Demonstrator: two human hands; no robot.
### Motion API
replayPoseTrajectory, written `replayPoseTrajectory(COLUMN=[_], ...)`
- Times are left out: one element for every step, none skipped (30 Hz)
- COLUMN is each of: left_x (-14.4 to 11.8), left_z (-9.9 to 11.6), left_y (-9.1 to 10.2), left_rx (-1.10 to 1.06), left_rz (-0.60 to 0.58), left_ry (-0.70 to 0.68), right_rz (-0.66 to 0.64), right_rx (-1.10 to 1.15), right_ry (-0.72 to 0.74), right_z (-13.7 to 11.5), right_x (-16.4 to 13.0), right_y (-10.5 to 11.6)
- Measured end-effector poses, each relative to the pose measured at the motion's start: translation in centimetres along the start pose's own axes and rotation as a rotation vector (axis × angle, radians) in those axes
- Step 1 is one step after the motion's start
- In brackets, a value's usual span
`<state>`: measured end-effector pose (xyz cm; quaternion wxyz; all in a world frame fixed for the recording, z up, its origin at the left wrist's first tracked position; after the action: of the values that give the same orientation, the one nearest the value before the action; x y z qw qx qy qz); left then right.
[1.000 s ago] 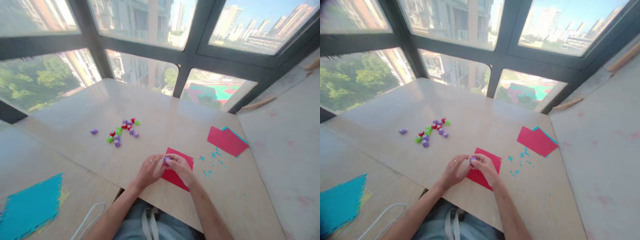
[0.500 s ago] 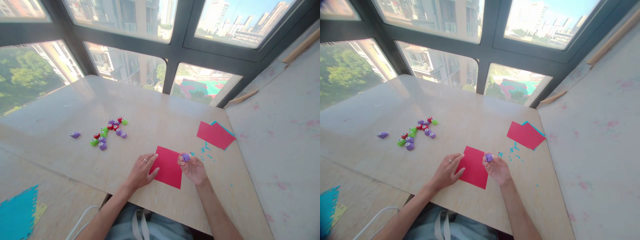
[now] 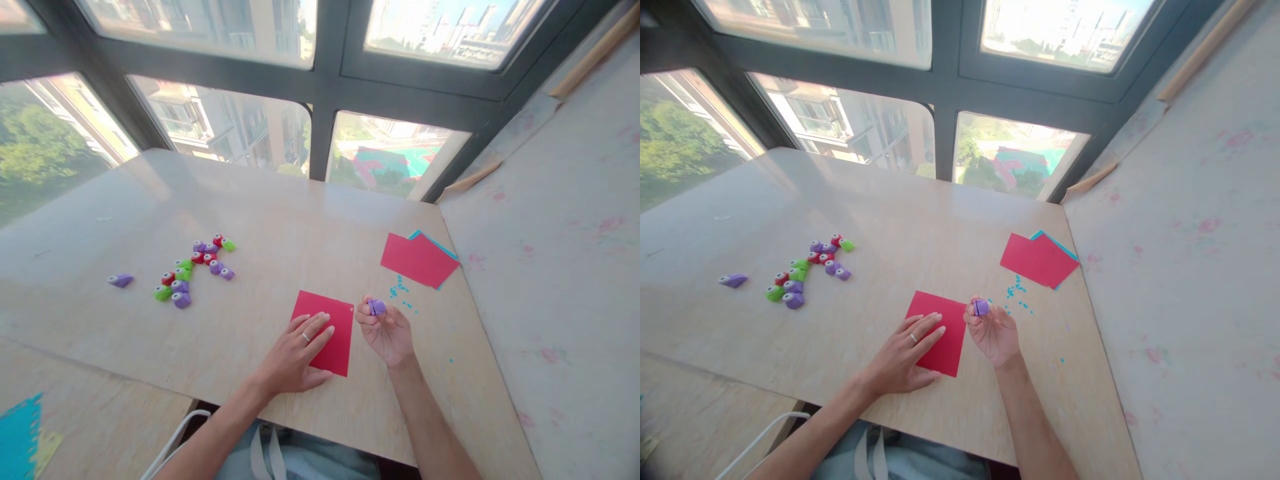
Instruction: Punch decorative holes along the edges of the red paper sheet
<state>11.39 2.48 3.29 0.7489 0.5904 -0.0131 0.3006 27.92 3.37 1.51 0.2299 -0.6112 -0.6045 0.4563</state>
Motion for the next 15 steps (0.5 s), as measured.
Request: replayPoseTrajectory(left_x=[0.2, 0.3, 0.4, 0.5, 0.5, 0.6, 0.6, 0.7, 0.7, 0.8, 0.9, 1.0, 1.0, 1.1, 1.1], left_z=[0.1, 0.1, 0.0, 0.0, -0.1, -0.1, -0.2, -0.3, -0.3, -0.3, -0.4, -0.4, -0.5, -0.5, -0.6], left_y=[-0.3, -0.6, -0.8, -1.0, -1.1, -1.1, -1.1, -1.1, -1.0, -0.9, -0.8, -0.7, -0.6, -0.5, -0.3], left_rx=[-0.012, -0.026, -0.043, -0.061, -0.077, -0.091, -0.102, -0.109, -0.112, -0.112, -0.109, -0.105, -0.102, -0.101, -0.102], left_rz=[-0.029, -0.057, -0.084, -0.108, -0.126, -0.138, -0.142, -0.14, -0.132, -0.118, -0.1, -0.079, -0.056, -0.031, -0.009], left_ry=[-0.002, 0.0, 0.003, 0.006, 0.008, 0.01, 0.017, 0.027, 0.041, 0.059, 0.079, 0.1, 0.121, 0.139, 0.155], right_rz=[-0.003, -0.007, -0.01, -0.012, -0.012, -0.011, -0.01, -0.008, -0.007, -0.005, -0.002, 0.004, 0.011, 0.022, 0.038], right_rx=[0.007, 0.017, 0.026, 0.033, 0.041, 0.05, 0.061, 0.072, 0.082, 0.089, 0.091, 0.087, 0.074, 0.053, 0.024], right_ry=[0.011, 0.023, 0.032, 0.035, 0.033, 0.023, 0.01, -0.004, -0.015, -0.021, -0.021, -0.017, -0.008, 0.003, 0.017], right_z=[-0.1, -0.2, -0.3, -0.3, -0.3, -0.2, 0.0, 0.1, 0.3, 0.4, 0.4, 0.3, 0.2, 0.0, -0.2], right_x=[-0.1, -0.1, -0.2, -0.2, -0.2, -0.2, -0.2, -0.1, 0.0, 0.2, 0.3, 0.5, 0.7, 0.9, 1.1], right_y=[-0.1, -0.1, -0.1, -0.1, -0.1, -0.1, -0.1, 0.0, 0.0, 0.0, 0.1, 0.2, 0.5, 0.7, 1.1])
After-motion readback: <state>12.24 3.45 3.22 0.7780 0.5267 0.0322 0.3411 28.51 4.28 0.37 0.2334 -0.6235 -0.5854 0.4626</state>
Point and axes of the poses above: each hand's wrist, its own x-axis towards the middle knuckle, its own y-axis out of the back of the hand, z = x × y, the point moved 8 cm from there along x, towards the middle knuckle, and after that the axes turned 1 degree about z, right-handed, at the moved point
